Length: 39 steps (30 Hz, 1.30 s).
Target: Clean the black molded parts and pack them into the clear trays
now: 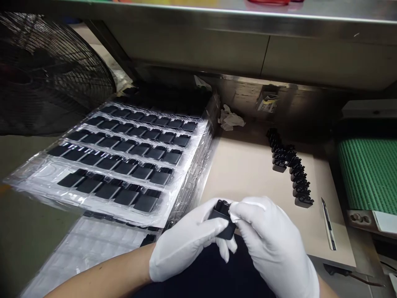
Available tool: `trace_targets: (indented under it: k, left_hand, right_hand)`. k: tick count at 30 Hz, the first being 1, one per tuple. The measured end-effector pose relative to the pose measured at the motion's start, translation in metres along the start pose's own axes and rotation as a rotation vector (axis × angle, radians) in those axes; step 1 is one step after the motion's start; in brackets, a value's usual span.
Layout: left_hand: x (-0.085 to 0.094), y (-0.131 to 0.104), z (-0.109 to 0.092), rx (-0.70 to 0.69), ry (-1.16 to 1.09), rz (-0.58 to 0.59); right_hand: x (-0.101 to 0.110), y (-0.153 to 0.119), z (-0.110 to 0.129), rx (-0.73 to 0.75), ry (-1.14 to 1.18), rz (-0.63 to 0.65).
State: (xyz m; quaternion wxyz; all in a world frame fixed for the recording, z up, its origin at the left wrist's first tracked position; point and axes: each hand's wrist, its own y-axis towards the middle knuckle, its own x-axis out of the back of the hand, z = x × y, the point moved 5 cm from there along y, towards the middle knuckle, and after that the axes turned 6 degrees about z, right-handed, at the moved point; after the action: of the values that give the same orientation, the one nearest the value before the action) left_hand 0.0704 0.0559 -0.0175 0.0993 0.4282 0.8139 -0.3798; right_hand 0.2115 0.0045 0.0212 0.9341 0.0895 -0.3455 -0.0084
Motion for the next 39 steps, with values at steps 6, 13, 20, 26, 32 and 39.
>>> trace_targets:
  k: [6, 13, 20, 26, 32, 39]
  left_hand:
    - [-0.001, 0.001, -0.004, 0.003, 0.097, 0.010]
    - [0.000, 0.006, 0.001, 0.024, 0.184, 0.014]
    - [-0.001, 0.005, 0.003, 0.003, 0.122, 0.021]
    - [-0.001, 0.004, 0.002, -0.005, 0.158, 0.026]
    - [-0.003, 0.004, 0.001, 0.029, 0.166, 0.025]
    - [-0.006, -0.003, -0.002, 0.004, 0.002, 0.132]
  right_hand:
    - [-0.008, 0.003, -0.005, 0.018, -0.082, 0.098]
    - [-0.013, 0.015, 0.009, 0.155, -0.090, 0.207]
    - [-0.012, 0.010, 0.000, 0.148, -0.204, 0.098]
    - [-0.012, 0.012, 0.003, 0.179, -0.212, 0.080]
    - [-0.013, 0.011, 0.000, 0.179, -0.201, 0.062]
    - [0.010, 0.006, -0.017, -0.065, -0.027, -0.120]
